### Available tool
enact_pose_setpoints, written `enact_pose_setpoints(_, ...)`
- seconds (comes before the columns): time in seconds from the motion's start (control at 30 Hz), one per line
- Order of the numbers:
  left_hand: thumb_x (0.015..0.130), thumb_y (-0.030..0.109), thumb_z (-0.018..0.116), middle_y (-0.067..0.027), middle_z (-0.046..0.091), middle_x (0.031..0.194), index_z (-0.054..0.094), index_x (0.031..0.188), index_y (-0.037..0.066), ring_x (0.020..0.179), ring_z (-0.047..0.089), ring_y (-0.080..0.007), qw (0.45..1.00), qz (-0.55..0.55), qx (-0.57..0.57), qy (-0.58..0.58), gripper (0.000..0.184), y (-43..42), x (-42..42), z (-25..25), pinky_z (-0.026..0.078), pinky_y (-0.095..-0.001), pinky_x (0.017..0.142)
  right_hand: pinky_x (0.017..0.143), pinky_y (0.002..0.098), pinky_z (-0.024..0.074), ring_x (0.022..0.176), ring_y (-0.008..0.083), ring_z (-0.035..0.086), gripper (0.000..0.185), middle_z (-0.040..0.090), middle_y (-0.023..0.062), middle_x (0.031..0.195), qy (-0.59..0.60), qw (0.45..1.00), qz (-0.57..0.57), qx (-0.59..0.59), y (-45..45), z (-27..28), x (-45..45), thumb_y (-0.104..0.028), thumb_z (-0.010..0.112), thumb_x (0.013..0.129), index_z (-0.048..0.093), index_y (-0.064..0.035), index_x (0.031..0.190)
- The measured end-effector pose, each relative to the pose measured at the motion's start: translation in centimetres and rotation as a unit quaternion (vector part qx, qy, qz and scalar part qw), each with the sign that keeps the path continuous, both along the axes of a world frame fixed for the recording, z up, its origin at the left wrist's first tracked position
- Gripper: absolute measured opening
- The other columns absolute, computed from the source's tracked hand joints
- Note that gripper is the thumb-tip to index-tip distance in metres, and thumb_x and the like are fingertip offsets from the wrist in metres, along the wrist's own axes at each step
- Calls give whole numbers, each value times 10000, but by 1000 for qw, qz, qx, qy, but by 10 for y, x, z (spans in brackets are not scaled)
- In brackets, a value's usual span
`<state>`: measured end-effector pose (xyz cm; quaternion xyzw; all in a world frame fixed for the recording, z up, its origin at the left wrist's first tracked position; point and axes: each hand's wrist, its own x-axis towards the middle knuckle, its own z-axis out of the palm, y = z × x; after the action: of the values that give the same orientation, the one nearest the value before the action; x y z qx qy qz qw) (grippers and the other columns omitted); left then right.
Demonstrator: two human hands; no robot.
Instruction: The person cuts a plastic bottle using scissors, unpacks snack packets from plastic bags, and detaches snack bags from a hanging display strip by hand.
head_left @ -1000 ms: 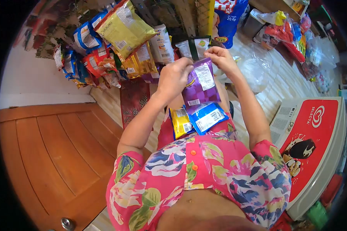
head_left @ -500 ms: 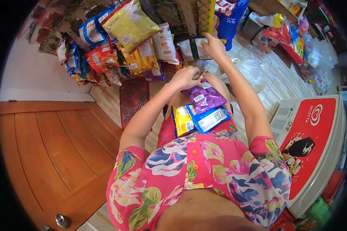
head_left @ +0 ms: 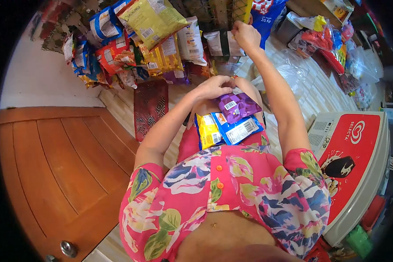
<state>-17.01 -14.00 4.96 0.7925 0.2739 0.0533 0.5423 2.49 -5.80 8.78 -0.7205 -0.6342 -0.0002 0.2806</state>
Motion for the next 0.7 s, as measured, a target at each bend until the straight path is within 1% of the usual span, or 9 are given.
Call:
enact_pose_setpoints(0.17, 793, 161, 616, -115, 632, 978, 579, 1042, -15, 878, 601, -174, 999, 3, 39, -19, 307, 0, 1, 5, 474, -300, 791, 616, 452, 490, 717, 344, 627, 125, 638, 150, 726, 2, 999, -2, 51, -15, 27, 4, -229, 606, 759, 621, -146, 851)
enact_pose_setpoints(0.27, 745, 126, 632, -125, 623, 886, 586, 957, -11, 781, 608, -212, 983, 58, 175, 4, 256, 2, 3, 26, 484, -314, 717, 606, 452, 482, 717, 348, 621, 134, 636, 154, 732, 3, 1000, 12, 21, -47, 41, 10, -236, 604, 763, 611, -137, 852)
enact_pose_setpoints(0.3, 688, 89, 648, -134, 588, 864, 579, 868, 1, 774, 584, -268, 968, 120, 216, -33, 212, -1, 3, 33, 473, -326, 697, 592, 451, 475, 708, 350, 617, 117, 630, 161, 728, 17, 999, 19, 32, -55, 36, 14, -221, 598, 767, 604, -130, 840)
enact_pose_setpoints(0.4, 661, 79, 666, -131, 568, 911, 564, 872, 15, 844, 554, -299, 868, 229, 424, -116, 243, 6, 6, 38, 460, -339, 743, 581, 443, 458, 689, 341, 614, 131, 628, 134, 704, 1, 999, 35, 11, -77, 16, 23, -230, 607, 775, 582, -112, 826)
enact_pose_setpoints(0.43, 637, 78, 680, -141, 557, 999, 562, 945, 32, 938, 525, -316, 854, 249, 442, -111, 332, 9, 9, 40, 440, -360, 795, 576, 443, 457, 684, 342, 614, 124, 626, 137, 700, 9, 999, 48, 10, -84, 8, 20, -220, 613, 770, 582, -113, 823)
enact_pose_setpoints(0.53, 632, 72, 675, -153, 551, 1055, 540, 1028, 32, 996, 516, -319, 822, 262, 500, -75, 420, 18, 23, 34, 430, -381, 822, 568, 445, 458, 675, 343, 614, 107, 625, 137, 695, 23, 997, 68, -14, -102, -9, 7, -195, 623, 760, 580, -112, 814)
enact_pose_setpoints(0.57, 651, 70, 647, -148, 588, 1024, 581, 1008, 45, 975, 548, -316, 827, 255, 495, -78, 364, 24, 26, 24, 452, -389, 789, 571, 447, 462, 679, 342, 616, 102, 628, 131, 697, 20, 997, 61, -36, -106, -11, 1, -190, 620, 759, 580, -110, 810)
enact_pose_setpoints(0.67, 682, 76, 614, -130, 625, 920, 630, 925, 64, 895, 587, -306, 909, 151, 386, 34, 244, 37, 24, -3, 473, -397, 749, 586, 445, 466, 697, 338, 619, 103, 633, 130, 716, 35, 995, 66, -64, -111, -11, -5, -178, 628, 744, 582, -105, 801)
enact_pose_setpoints(0.7, 708, 74, 579, -116, 639, 844, 654, 860, 73, 826, 604, -305, 902, 160, 400, 27, 170, 38, 24, -10, 481, -414, 726, 594, 445, 466, 704, 337, 619, 103, 634, 133, 723, 40, 993, 69, -81, -110, -12, -4, -179, 628, 742, 586, -104, 798)
